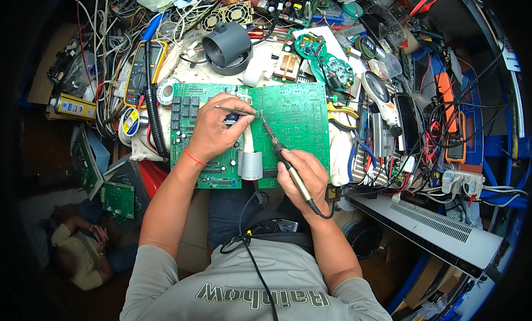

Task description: The person solders a green circuit board using a soldering iron and solder wire. They repeatedly heat solder joints and apply solder, occasionally using a hot air gun to assist. The board is held steady on the workbench while the person works on multiple points.

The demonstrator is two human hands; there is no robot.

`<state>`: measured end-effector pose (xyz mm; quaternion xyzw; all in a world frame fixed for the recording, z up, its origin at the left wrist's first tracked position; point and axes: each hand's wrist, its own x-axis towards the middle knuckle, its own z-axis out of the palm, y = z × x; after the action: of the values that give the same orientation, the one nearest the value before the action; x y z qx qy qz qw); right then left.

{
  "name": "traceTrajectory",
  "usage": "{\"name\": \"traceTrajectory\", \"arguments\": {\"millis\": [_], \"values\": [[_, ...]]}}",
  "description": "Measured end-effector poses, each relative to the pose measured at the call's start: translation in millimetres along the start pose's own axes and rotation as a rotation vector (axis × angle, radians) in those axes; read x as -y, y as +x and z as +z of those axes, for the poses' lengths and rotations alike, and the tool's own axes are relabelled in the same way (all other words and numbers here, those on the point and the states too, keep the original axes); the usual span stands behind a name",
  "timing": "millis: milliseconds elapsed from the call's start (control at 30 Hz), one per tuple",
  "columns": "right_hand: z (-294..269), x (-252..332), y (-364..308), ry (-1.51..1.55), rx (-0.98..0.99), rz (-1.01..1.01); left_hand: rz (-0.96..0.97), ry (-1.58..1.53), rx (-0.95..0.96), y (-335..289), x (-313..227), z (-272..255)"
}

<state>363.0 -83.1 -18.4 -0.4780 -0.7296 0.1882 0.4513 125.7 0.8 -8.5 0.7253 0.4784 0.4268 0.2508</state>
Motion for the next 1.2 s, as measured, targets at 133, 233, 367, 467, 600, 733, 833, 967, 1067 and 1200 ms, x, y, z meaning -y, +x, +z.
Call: {"name": "traceTrajectory", "arguments": {"millis": [133, 233, 367, 467, 600, 733, 833, 967, 1067, 1200], "values": [[0.1, -1.6, -1.2, -0.015, 0.008, -0.005, 0.014, 0.019, -0.010, -0.8, 0.1, 0.8], [0.7, -2.3, -1.5, -0.010, -0.008, -0.005, 0.012, 0.021, -0.008, -0.8, 0.7, 0.8], [0.6, -2.7, -1.3, -0.017, -0.008, -0.022, 0.013, 0.025, -0.005, -1.2, 1.4, 0.9], [0.8, -3.2, -1.2, -0.019, -0.007, -0.034, 0.023, 0.032, -0.008, -1.6, 1.9, 1.2], [0.8, -4.4, -0.8, -0.027, -0.009, -0.060, 0.043, 0.031, -0.014, -2.2, 2.4, 1.5], [1.4, -5.0, -0.2, -0.034, -0.010, -0.092, 0.068, 0.027, -0.007, -2.5, 3.9, 0.9], [1.0, -4.8, 0.2, -0.041, -0.004, -0.098, 0.097, 0.017, -0.022, -2.6, 5.1, 2.1], [1.5, -4.5, 1.1, -0.049, -0.007, -0.126, 0.128, 0.015, -0.039, -3.2, 6.6, 2.9], [2.1, -4.1, 1.4, -0.057, -0.017, -0.143, 0.141, 0.024, -0.043, -3.3, 7.4, 3.6], [2.8, -3.5, 1.6, -0.058, -0.024, -0.150, 0.153, 0.031, -0.061, -3.8, 7.1, 4.4]]}}
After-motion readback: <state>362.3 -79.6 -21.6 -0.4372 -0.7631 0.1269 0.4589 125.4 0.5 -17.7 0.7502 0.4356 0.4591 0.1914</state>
